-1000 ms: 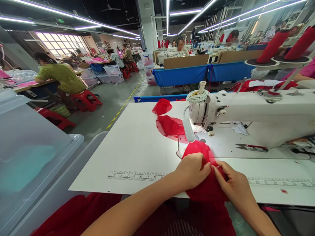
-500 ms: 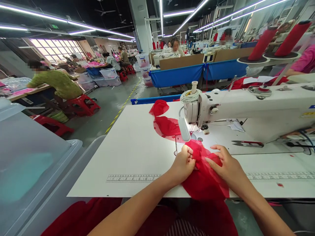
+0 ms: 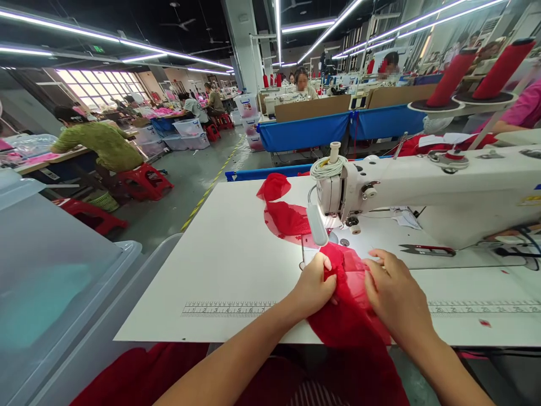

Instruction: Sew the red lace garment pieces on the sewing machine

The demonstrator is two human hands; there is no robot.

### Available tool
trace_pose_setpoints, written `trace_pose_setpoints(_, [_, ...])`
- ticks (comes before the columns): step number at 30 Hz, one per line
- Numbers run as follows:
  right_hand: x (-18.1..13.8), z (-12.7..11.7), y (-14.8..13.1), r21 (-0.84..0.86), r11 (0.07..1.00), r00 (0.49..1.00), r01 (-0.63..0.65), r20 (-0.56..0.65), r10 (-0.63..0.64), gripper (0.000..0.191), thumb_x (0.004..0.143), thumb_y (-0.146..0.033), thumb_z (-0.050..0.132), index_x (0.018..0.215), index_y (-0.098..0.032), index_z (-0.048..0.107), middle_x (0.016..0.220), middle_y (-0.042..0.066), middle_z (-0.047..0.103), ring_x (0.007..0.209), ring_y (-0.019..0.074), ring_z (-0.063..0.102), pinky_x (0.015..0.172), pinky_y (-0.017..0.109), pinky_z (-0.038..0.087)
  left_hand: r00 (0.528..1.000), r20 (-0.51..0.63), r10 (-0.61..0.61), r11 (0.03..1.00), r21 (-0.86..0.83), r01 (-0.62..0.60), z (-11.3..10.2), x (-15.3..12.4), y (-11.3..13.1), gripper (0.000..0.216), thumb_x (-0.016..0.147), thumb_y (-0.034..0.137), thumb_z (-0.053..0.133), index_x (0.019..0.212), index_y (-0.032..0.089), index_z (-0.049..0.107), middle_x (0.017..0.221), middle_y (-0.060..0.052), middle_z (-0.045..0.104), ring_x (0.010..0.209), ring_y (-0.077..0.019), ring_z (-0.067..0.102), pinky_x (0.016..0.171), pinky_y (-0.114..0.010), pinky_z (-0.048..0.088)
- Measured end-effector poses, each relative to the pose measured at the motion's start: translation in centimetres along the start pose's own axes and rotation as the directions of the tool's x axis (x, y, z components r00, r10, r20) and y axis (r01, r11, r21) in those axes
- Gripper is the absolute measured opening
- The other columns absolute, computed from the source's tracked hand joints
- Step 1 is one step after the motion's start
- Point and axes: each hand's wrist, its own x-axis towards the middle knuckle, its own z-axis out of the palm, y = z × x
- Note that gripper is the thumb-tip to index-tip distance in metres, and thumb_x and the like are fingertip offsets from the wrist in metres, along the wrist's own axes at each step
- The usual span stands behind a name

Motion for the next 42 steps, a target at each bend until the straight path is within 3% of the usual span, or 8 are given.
trace_pose_setpoints(2, [0.6, -0.2, -0.7, 0.201, 0.972, 0.993, 0.122, -0.021, -0.12, 0.026, 0.093, -0.018, 0.037, 0.099, -0.018, 0.062, 0.11, 0.012, 0.064, 0.098, 0.0217, 0.063, 0.079, 0.033, 0.054, 1.0, 0.012, -0.017, 0.999, -0.04, 0.017, -0.1, 0.0, -0.2, 0.018, 0.081, 0.011, 0.047, 0.086, 0.023, 0.035, 0.052, 0.011, 0.047, 0.044, -0.0115, 0.056, 0.047, -0.02, 0.042])
trace_pose_setpoints(5, [1.0, 0.1, -1.1, 0.364, 0.918, 0.963, 0.157, 0.152, -0.224, 0.03, 0.093, -0.015, 0.035, 0.102, -0.021, 0.063, 0.107, 0.008, 0.069, 0.098, 0.0194, 0.065, 0.081, 0.032, 0.056, 0.997, -0.066, -0.049, 0.992, -0.115, 0.041, -0.1, 0.1, -0.5, 0.018, 0.085, 0.013, 0.038, 0.099, 0.022, 0.033, 0.053, 0.012, 0.047, 0.041, -0.0118, 0.055, 0.049, -0.023, 0.046])
trace_pose_setpoints(17, [3.4, 1.7, 2.2, -0.106, 0.994, 0.965, 0.018, 0.261, 0.01, 0.032, 0.086, -0.013, 0.042, 0.105, -0.019, 0.067, 0.12, 0.014, 0.067, 0.084, 0.0272, 0.066, 0.059, 0.038, 0.053, 0.98, -0.14, -0.144, 0.955, -0.281, 0.1, -0.1, 0.1, 0.1, 0.04, 0.086, 0.011, 0.034, 0.123, 0.021, 0.026, 0.054, 0.01, 0.049, 0.042, -0.0126, 0.053, 0.051, -0.024, 0.05])
trace_pose_setpoints(22, [3.3, 1.4, -0.7, 0.324, 0.938, 0.954, 0.126, 0.218, -0.204, 0.03, 0.089, -0.01, 0.035, 0.098, -0.02, 0.063, 0.103, 0.009, 0.069, 0.088, 0.0209, 0.065, 0.075, 0.034, 0.055, 0.973, -0.161, -0.164, 0.96, -0.252, 0.12, 0.0, 0.3, 0.0, 0.032, 0.091, 0.012, 0.03, 0.121, 0.022, 0.028, 0.064, 0.008, 0.05, 0.044, -0.0101, 0.056, 0.053, -0.024, 0.051])
trace_pose_setpoints(28, [2.7, 2.5, -1.6, 0.406, 0.898, 0.923, 0.171, 0.254, -0.29, 0.021, 0.092, -0.016, 0.041, 0.096, -0.018, 0.061, 0.112, 0.013, 0.067, 0.101, 0.0248, 0.065, 0.083, 0.04, 0.056, 0.986, -0.162, -0.039, 0.976, 0.205, 0.073, -2.4, 0.8, 0.3, 0.03, 0.091, 0.013, 0.027, 0.12, 0.02, 0.029, 0.056, 0.01, 0.045, 0.043, -0.0133, 0.055, 0.045, -0.023, 0.045])
trace_pose_setpoints(35, [4.1, 2.4, 1.0, 0.366, 0.907, 0.861, 0.209, 0.37, -0.348, 0.024, 0.085, -0.014, 0.042, 0.096, -0.021, 0.061, 0.126, 0.01, 0.064, 0.108, 0.0248, 0.063, 0.082, 0.039, 0.056, 0.929, -0.232, 0.289, 0.695, 0.718, -0.036, -5.4, 1.7, 1.4, 0.017, 0.077, 0.004, 0.044, 0.082, 0.02, 0.046, 0.072, -0.002, 0.049, 0.079, -0.0244, 0.056, 0.072, -0.037, 0.045])
trace_pose_setpoints(37, [4.2, 2.5, 1.4, 0.35, 0.917, 0.862, 0.191, 0.388, -0.327, 0.029, 0.081, -0.012, 0.041, 0.097, -0.021, 0.062, 0.127, 0.008, 0.064, 0.107, 0.0244, 0.064, 0.08, 0.039, 0.056, 0.918, -0.171, 0.357, 0.627, 0.772, -0.101, -4.8, 1.7, 1.7, 0.019, 0.077, 0.002, 0.042, 0.08, 0.02, 0.048, 0.083, -0.006, 0.053, 0.088, -0.0244, 0.055, 0.077, -0.037, 0.044])
trace_pose_setpoints(42, [4.0, 2.8, 1.8, 0.377, 0.894, 0.865, 0.241, 0.334, -0.374, 0.045, 0.078, -0.009, 0.04, 0.117, -0.019, 0.061, 0.131, 0.008, 0.062, 0.115, 0.0233, 0.061, 0.092, 0.041, 0.053, 0.813, 0.36, 0.457, 0.355, 0.765, -0.538, -3.4, 2.3, 0.7, 0.022, 0.093, 0.018, 0.038, 0.077, 0.019, 0.054, 0.077, -0.004, 0.056, 0.068, -0.0164, 0.052, 0.064, -0.028, 0.043])
